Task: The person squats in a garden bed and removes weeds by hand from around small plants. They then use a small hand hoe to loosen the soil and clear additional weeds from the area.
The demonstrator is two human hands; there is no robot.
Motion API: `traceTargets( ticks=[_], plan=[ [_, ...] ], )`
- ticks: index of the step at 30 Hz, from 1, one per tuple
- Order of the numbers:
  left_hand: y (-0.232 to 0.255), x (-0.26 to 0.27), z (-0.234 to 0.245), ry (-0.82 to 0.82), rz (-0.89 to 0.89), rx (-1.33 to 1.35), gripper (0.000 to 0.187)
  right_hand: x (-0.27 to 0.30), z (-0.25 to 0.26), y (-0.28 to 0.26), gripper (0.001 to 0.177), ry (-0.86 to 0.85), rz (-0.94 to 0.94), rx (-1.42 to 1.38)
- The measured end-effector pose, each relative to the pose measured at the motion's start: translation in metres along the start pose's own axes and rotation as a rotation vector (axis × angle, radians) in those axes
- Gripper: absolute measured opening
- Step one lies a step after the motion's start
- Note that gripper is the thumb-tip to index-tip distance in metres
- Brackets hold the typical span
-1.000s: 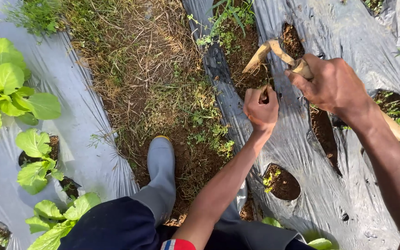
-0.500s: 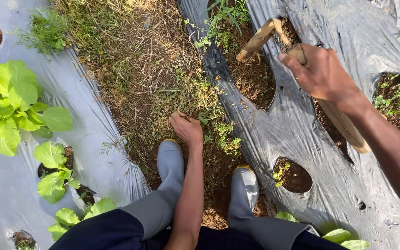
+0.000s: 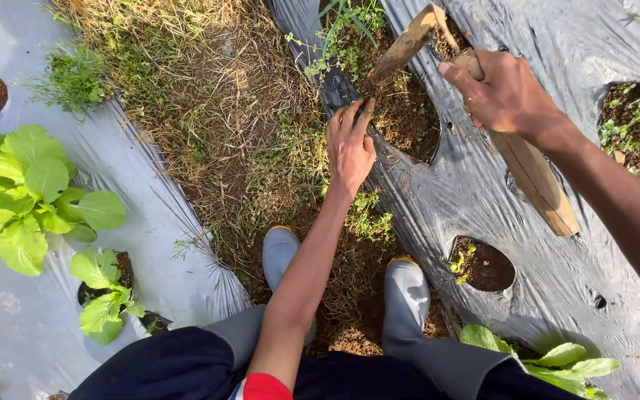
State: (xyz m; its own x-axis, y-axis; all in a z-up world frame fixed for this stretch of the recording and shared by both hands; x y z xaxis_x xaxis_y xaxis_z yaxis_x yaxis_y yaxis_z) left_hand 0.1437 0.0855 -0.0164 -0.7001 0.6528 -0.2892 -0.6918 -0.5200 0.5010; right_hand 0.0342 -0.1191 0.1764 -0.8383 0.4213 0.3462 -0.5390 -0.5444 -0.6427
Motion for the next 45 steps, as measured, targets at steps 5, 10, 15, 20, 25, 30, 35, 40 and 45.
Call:
traceTargets(
  ticks=[5,10,15,20,25,30,35,40,45],
  plan=[
    [0.021,-0.013,0.025,0.091,-0.033,0.178,0.029,0.002,0.000,0.000,0.046,0.007,0.006,-0.041],
    [0.006,-0.014,0.022,0.039,-0.052,0.301,0.024,0.000,-0.002,-0.003,0.047,0.008,0.054,-0.076],
    [-0.002,-0.024,0.021,-0.178,-0.210,0.159,0.021,-0.006,-0.011,-0.004,0.049,-0.022,0.107,-0.046],
    [-0.004,-0.035,0.032,-0.381,-0.216,0.099,0.022,-0.009,-0.017,-0.016,0.048,-0.059,0.098,-0.050],
    [0.000,-0.036,0.027,-0.603,-0.159,0.086,0.018,-0.016,-0.024,-0.027,0.048,-0.081,0.102,-0.038],
    [0.018,-0.042,0.045,-0.638,-0.106,0.069,0.023,-0.030,-0.039,-0.014,0.037,-0.105,0.004,-0.047],
    [0.022,-0.045,0.035,-0.513,0.085,0.162,0.031,-0.027,-0.035,-0.014,0.038,-0.118,-0.022,-0.104],
    [0.009,-0.038,0.020,-0.308,0.241,0.399,0.058,-0.021,-0.029,-0.006,0.045,-0.095,-0.020,-0.155],
    [0.011,-0.033,0.006,-0.144,0.082,0.227,0.014,-0.014,-0.023,0.004,0.048,-0.036,0.051,-0.205]
  ],
)
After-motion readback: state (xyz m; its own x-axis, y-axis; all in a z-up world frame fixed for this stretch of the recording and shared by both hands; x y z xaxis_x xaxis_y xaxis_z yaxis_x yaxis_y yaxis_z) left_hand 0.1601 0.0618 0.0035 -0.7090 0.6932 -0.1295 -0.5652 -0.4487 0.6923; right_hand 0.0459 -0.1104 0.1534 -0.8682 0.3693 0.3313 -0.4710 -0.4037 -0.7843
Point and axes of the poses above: each hand's wrist, its own x-axis away from the middle knuckle, its own z-axis out of the back of the hand, y = z × x, the point moved 4 cm from there along -x, towards the middle knuckle, and after that the axes turned 6 degrees about z, right-handed, at the moved point
